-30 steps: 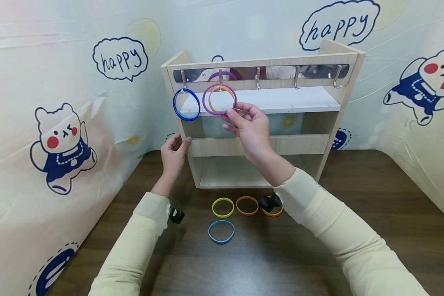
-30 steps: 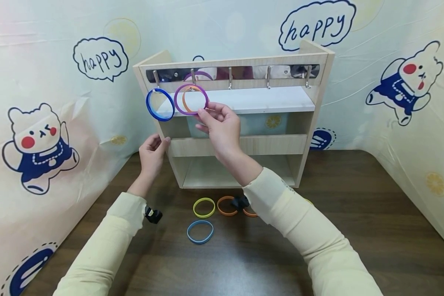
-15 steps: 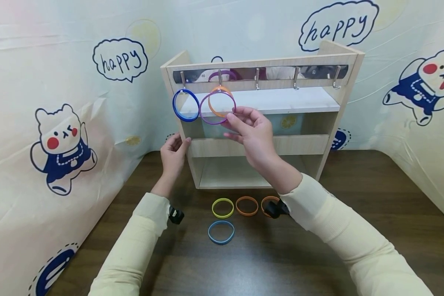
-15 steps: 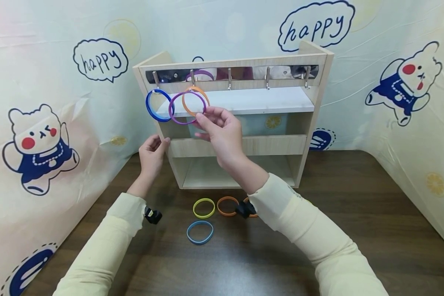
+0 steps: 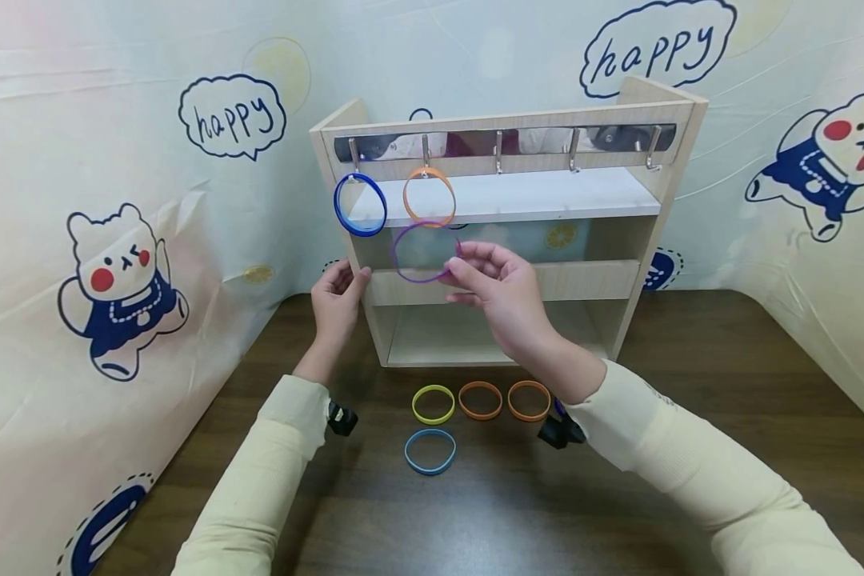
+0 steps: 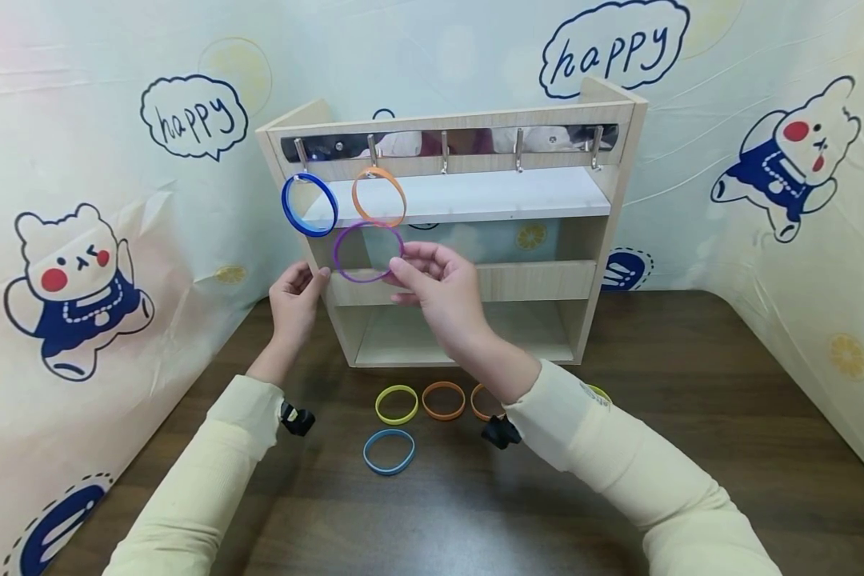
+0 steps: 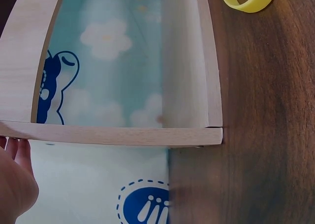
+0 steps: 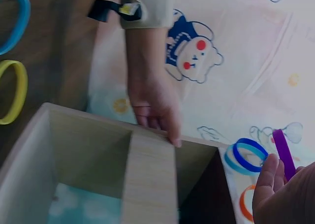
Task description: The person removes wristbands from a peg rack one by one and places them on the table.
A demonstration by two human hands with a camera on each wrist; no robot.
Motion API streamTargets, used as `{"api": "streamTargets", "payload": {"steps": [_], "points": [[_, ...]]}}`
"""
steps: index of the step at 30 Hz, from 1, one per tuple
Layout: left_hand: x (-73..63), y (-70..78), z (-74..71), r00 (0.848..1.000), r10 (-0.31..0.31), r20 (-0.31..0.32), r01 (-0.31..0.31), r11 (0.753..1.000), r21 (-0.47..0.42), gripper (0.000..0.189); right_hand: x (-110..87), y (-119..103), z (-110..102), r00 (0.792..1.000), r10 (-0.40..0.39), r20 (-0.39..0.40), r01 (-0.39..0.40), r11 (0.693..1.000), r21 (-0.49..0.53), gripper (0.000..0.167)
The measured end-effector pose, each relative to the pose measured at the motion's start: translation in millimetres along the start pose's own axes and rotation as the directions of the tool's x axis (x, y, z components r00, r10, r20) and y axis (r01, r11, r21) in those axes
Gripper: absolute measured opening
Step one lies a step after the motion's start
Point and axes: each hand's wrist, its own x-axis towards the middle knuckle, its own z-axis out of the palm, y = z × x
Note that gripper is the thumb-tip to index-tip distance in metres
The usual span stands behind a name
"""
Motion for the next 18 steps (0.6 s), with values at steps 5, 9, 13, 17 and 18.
{"api": "streamTargets", "payload": {"steps": [5,9,13,17,18], "points": [[0.0,0.4,-0.2,1.0,-0.012,0.001,0.012,1.0,0.013,0.032,-8.8,10,-14,0.999,0.037,-0.004,-0.037,0.998,-0.048,0.025],[-0.7,1.5,-0.4,1.0,-0.028,0.003,0.028,0.999,0.036,0.034,-16.6,17,-25,0.998,0.067,-0.009,-0.067,0.994,-0.084,0.026],[-1.1,2.9,-1.2,0.999,-0.036,0.008,0.035,0.998,0.051,0.036,-23.3,22,-36,0.996,0.086,-0.011,-0.087,0.989,-0.119,0.027],[-1.6,4.1,-1.4,0.999,-0.04,0.009,0.039,0.998,0.059,0.036,-28.9,26,-44,0.995,0.104,-0.007,-0.104,0.985,-0.135,0.028],[-1.8,4.3,-1.4,0.999,-0.042,0.008,0.041,0.997,0.058,0.036,-30.5,28,-46,0.994,0.111,-0.008,-0.111,0.984,-0.139,0.029]]}}
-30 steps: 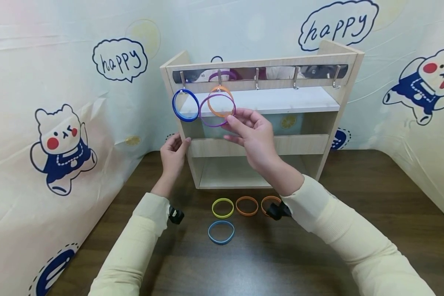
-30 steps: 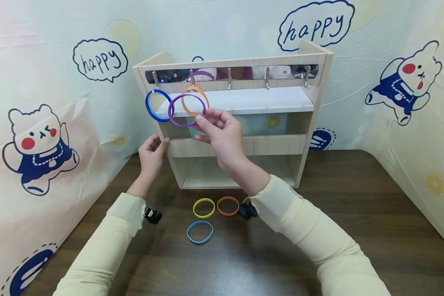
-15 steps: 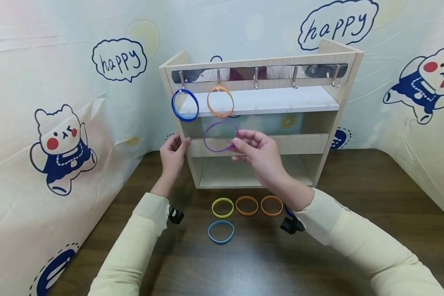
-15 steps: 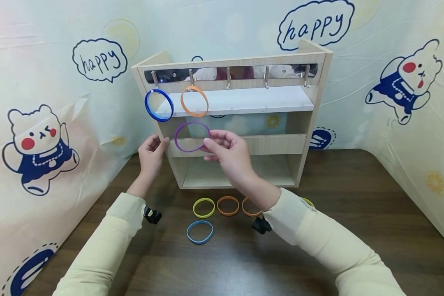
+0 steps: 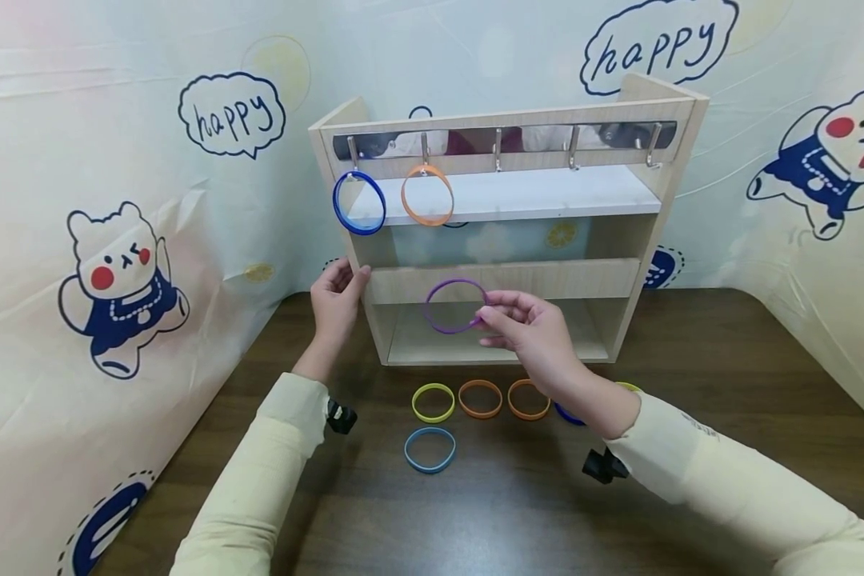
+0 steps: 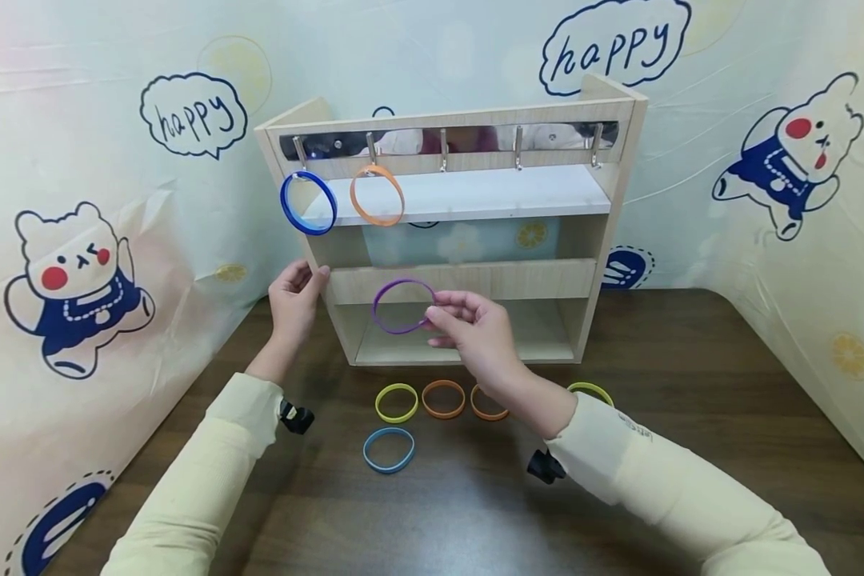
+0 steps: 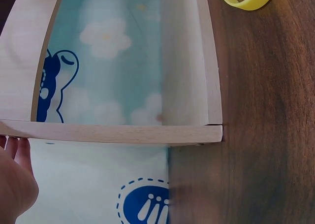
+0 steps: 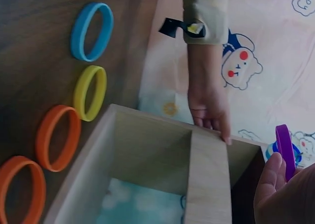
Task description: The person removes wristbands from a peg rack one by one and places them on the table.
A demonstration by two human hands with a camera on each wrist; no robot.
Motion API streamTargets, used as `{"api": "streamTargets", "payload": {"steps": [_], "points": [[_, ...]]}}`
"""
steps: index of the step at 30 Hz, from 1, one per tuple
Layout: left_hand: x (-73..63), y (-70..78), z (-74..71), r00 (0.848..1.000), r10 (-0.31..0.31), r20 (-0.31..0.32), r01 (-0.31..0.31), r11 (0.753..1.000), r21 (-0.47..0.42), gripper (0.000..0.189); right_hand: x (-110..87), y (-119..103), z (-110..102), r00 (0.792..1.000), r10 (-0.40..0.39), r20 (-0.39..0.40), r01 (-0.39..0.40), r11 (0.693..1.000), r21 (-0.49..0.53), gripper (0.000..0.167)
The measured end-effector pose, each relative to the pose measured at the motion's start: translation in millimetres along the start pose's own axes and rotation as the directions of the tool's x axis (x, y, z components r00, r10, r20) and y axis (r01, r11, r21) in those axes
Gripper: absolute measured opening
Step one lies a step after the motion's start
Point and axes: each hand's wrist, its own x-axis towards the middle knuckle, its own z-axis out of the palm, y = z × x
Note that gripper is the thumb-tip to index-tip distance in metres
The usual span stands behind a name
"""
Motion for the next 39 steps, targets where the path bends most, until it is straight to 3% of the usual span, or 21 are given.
{"api": "streamTargets", "payload": {"steps": [12,28,39], "points": [[1.9,-1.2,-0.2,1.0,0.011,0.002,-0.011,1.0,0.0,0.037,-16.4,33,-16,1.0,0.021,0.004,-0.02,0.996,-0.087,0.031],[-0.2,-0.7,0.1,1.0,0.015,-0.008,-0.015,1.0,0.005,0.033,-41.9,71,-32,0.988,0.148,0.034,-0.141,0.977,-0.161,0.031],[0.1,-0.4,0.6,1.0,0.017,-0.004,-0.017,1.0,0.002,0.032,-55.7,91,-43,0.984,0.173,0.048,-0.16,0.967,-0.2,0.03]]}}
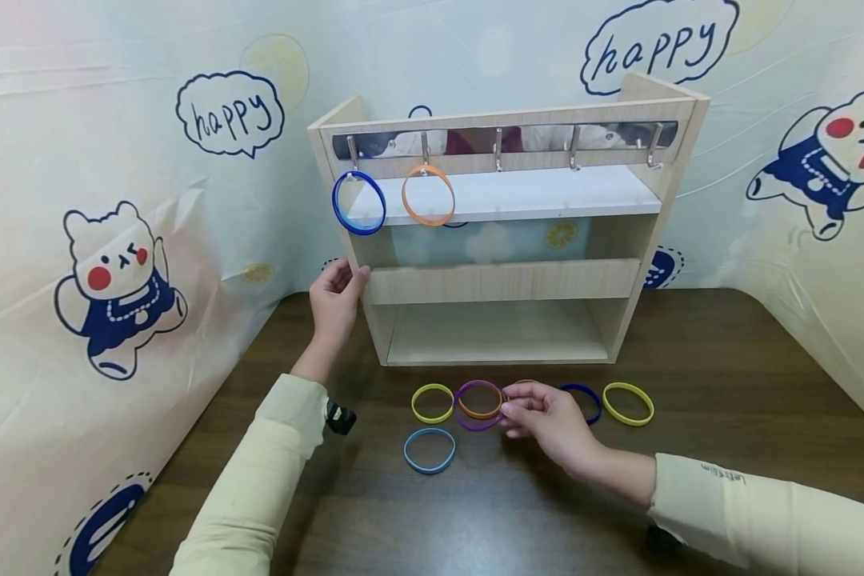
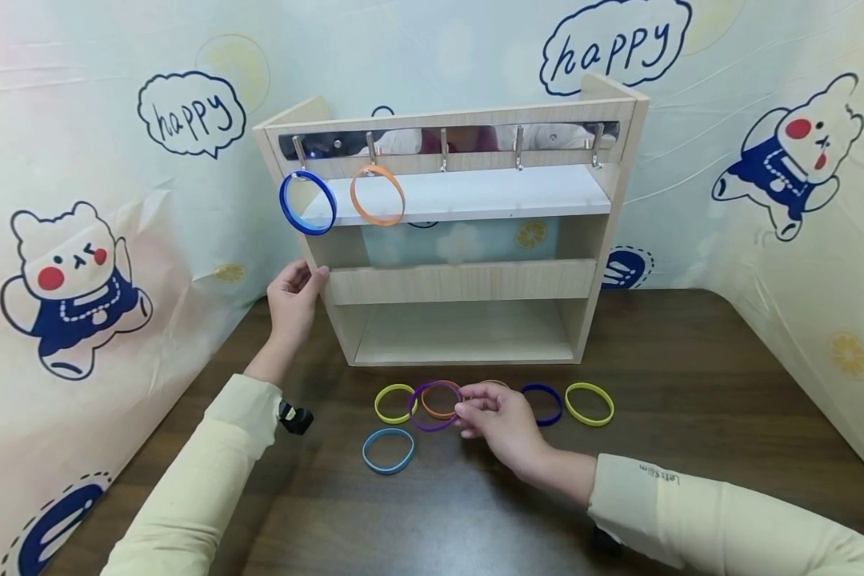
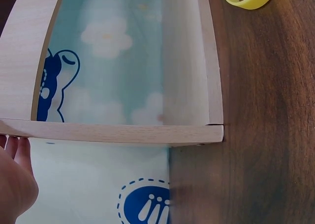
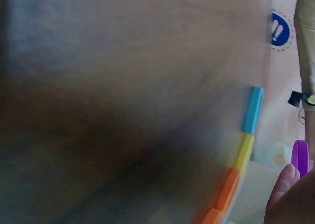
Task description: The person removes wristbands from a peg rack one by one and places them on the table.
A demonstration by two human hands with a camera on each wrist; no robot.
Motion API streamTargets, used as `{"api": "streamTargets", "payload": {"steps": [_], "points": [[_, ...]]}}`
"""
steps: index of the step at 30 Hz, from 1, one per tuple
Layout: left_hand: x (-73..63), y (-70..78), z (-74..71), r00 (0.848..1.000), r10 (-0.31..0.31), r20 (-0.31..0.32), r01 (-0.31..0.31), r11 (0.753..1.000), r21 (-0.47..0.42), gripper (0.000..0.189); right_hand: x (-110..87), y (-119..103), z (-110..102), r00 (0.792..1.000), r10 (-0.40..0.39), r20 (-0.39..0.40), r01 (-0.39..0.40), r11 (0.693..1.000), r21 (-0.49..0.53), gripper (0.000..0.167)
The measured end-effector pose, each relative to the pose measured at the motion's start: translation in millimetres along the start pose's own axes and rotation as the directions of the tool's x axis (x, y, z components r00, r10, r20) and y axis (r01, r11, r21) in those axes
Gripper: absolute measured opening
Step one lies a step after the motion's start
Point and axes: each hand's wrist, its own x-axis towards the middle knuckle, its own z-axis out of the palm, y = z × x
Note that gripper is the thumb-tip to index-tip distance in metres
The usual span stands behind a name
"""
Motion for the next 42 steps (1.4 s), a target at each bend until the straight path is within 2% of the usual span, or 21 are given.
{"api": "streamTargets", "payload": {"steps": [10,22,42], "points": [[0.0,0.7,0.5,1.0,0.0,-0.003,0.001,1.0,0.014,0.033,-8.6,13,-3,0.999,0.027,0.016,-0.027,0.998,-0.053,0.032],[1.1,-0.5,0.4,1.0,-0.002,0.002,0.002,1.0,-0.004,0.032,-13.7,20,-5,0.996,0.065,0.052,-0.063,0.997,-0.049,0.033],[0.9,0.5,0.0,1.0,-0.014,-0.001,0.014,1.0,-0.006,0.032,-12.3,29,-4,0.985,0.153,0.085,-0.144,0.984,-0.106,0.03]]}}
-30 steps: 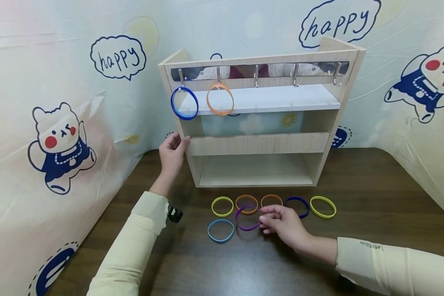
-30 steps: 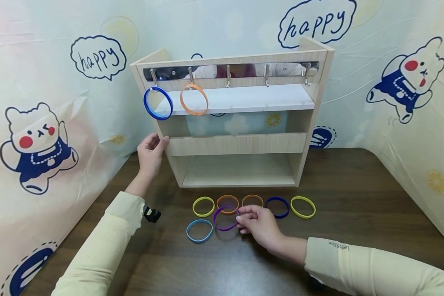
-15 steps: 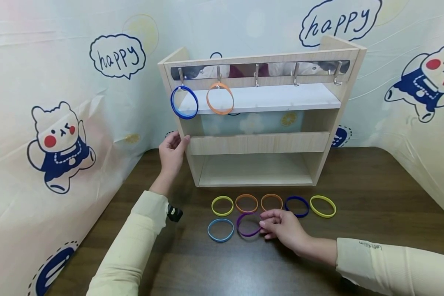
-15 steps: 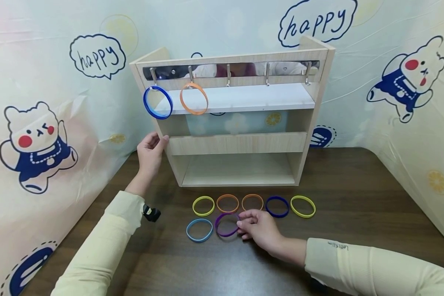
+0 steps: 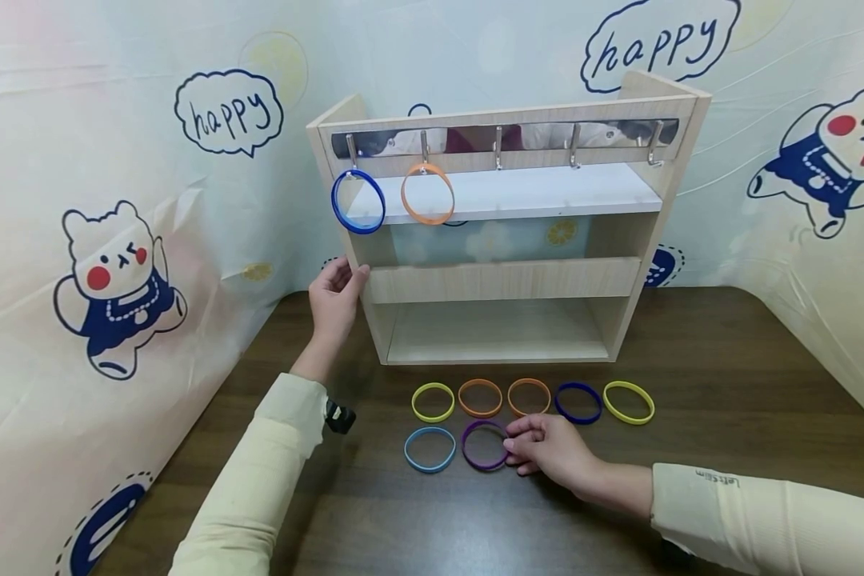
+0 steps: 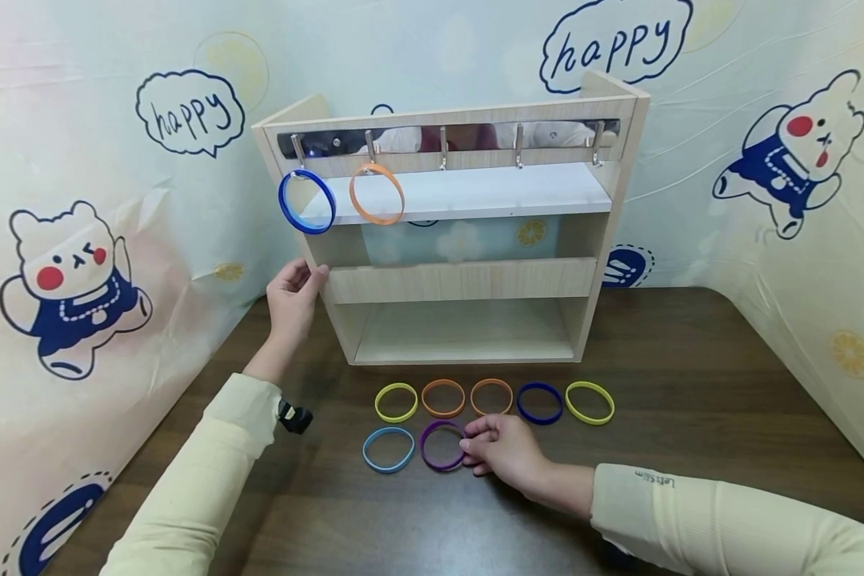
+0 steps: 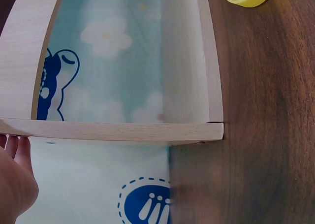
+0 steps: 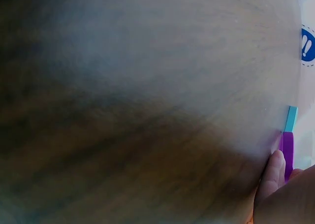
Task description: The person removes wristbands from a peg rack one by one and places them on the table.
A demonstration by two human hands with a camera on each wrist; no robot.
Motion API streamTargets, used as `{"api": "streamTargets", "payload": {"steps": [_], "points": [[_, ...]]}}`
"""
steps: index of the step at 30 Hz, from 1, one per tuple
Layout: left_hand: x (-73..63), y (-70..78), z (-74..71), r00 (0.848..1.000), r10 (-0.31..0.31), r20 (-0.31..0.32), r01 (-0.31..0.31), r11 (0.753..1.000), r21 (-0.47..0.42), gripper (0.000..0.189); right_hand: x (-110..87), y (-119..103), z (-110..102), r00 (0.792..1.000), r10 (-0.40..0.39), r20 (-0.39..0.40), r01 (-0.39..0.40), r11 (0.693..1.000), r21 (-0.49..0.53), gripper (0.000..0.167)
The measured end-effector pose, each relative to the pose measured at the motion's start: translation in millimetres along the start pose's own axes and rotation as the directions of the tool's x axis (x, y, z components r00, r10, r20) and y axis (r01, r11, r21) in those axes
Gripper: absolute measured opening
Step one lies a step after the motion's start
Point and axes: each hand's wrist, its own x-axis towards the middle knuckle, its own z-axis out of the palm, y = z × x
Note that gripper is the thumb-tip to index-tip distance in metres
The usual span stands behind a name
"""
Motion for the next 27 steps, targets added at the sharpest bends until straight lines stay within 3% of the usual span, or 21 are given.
{"api": "streamTargets", "payload": {"steps": [27], "points": [[0.5,-1.3,-0.9,1.0,0.009,-0.001,-0.009,1.0,-0.015,0.032,-1.0,-1.1,-3.3,1.0,0.004,-0.002,-0.004,0.999,-0.053,0.029]]}}
